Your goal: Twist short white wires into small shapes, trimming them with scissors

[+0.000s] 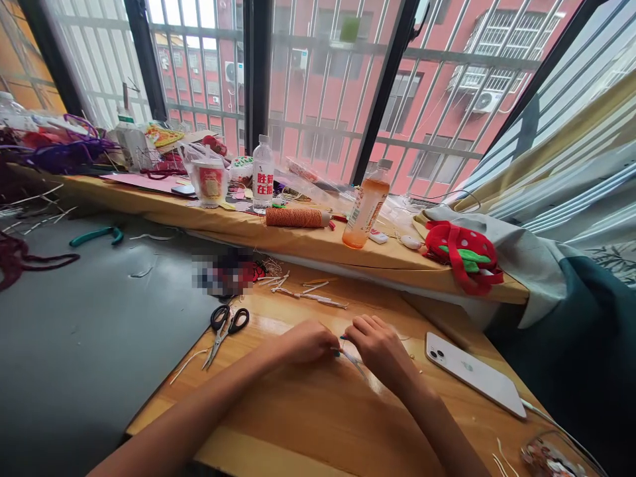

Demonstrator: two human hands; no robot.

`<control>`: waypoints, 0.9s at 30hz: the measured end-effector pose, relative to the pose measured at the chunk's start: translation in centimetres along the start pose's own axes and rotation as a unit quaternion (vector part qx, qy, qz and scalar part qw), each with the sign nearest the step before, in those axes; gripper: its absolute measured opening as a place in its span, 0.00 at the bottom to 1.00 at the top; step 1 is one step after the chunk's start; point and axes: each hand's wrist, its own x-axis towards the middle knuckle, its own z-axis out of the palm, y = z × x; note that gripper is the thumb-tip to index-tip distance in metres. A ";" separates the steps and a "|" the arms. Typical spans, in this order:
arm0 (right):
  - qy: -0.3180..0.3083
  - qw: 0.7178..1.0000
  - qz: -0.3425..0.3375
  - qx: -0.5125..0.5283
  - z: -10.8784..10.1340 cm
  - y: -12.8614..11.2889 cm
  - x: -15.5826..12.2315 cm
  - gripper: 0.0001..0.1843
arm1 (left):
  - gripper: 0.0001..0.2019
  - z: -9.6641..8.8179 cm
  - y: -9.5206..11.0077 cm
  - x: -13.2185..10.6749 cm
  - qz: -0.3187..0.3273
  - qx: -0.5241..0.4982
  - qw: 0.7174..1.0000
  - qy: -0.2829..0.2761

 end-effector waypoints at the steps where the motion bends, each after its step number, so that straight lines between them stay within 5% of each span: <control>1: -0.005 0.999 0.006 0.033 0.1 0.4 -0.1 0.10 | 0.12 0.2 0.3 -0.1 0.014 -0.015 1.000 -0.018; 5: -0.024 0.970 0.066 0.231 0.9 1.6 -0.4 0.13 | 0.11 0.6 1.3 0.0 -0.012 -0.182 0.983 -0.017; 8: -0.011 0.932 0.141 0.335 1.6 1.2 -0.2 0.15 | 0.08 0.3 1.9 0.2 -0.074 -0.334 0.939 0.027; 11: 0.027 0.902 0.211 0.376 2.3 -0.5 0.2 0.18 | 0.09 -0.1 2.1 0.5 -0.099 -0.425 0.893 0.110; 15: 0.032 0.893 0.262 0.364 3.0 -2.5 0.5 0.17 | 0.12 -0.3 1.7 0.9 -0.117 -0.425 0.873 0.207; 19: -0.011 0.963 0.202 0.180 2.6 -2.7 0.1 0.14 | 0.12 -0.6 0.5 1.0 -0.147 -0.370 0.887 0.235; 22: -0.015 0.994 0.096 0.046 1.7 -2.4 -0.1 0.13 | 0.11 -0.8 -0.4 0.9 -0.162 -0.258 0.928 0.214; 27: -0.002 0.999 -0.012 -0.030 0.0 -1.5 -0.2 0.10 | 0.10 -0.1 -0.6 0.3 -0.061 -0.004 0.995 0.075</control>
